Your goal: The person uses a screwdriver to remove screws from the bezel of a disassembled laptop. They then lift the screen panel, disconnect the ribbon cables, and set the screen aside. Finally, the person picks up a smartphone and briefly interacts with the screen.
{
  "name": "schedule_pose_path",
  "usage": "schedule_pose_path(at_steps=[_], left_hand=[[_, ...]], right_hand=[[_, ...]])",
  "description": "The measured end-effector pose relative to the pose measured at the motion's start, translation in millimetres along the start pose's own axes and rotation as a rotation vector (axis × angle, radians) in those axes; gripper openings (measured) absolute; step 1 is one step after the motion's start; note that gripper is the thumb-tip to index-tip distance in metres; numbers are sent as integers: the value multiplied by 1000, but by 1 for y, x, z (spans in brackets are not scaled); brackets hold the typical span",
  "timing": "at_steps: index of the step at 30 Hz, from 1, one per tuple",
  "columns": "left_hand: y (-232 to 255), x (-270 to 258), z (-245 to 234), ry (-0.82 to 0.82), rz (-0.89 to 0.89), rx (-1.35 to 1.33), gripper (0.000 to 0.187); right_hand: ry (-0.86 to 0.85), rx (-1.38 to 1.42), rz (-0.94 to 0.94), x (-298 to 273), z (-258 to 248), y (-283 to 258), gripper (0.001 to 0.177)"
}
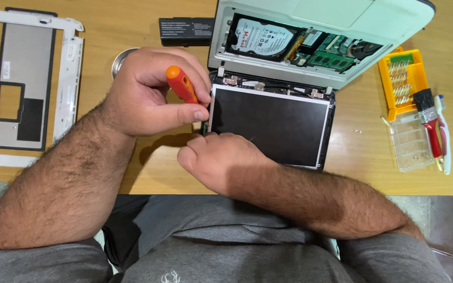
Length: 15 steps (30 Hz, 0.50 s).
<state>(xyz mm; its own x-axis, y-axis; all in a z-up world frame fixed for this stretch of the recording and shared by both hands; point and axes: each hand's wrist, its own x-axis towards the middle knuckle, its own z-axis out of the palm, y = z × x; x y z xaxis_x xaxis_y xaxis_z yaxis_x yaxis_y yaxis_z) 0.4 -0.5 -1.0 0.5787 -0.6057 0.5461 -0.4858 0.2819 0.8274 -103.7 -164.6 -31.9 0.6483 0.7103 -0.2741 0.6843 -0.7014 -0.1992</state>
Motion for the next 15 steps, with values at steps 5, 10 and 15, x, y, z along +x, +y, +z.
schedule_pose_path(at_steps=[5, 10, 15], left_hand=[[0, 1, 1, 0, -12, 4, 17], [-1, 1, 0, 4, -10, 18, 18], [-1, 1, -2, 19, 2, 10, 18]], right_hand=[[227, -83, -29, 1, 15, -2, 13], [214, -52, -46, 2, 11, -2, 10], [257, -79, -11, 0, 19, -5, 16]])
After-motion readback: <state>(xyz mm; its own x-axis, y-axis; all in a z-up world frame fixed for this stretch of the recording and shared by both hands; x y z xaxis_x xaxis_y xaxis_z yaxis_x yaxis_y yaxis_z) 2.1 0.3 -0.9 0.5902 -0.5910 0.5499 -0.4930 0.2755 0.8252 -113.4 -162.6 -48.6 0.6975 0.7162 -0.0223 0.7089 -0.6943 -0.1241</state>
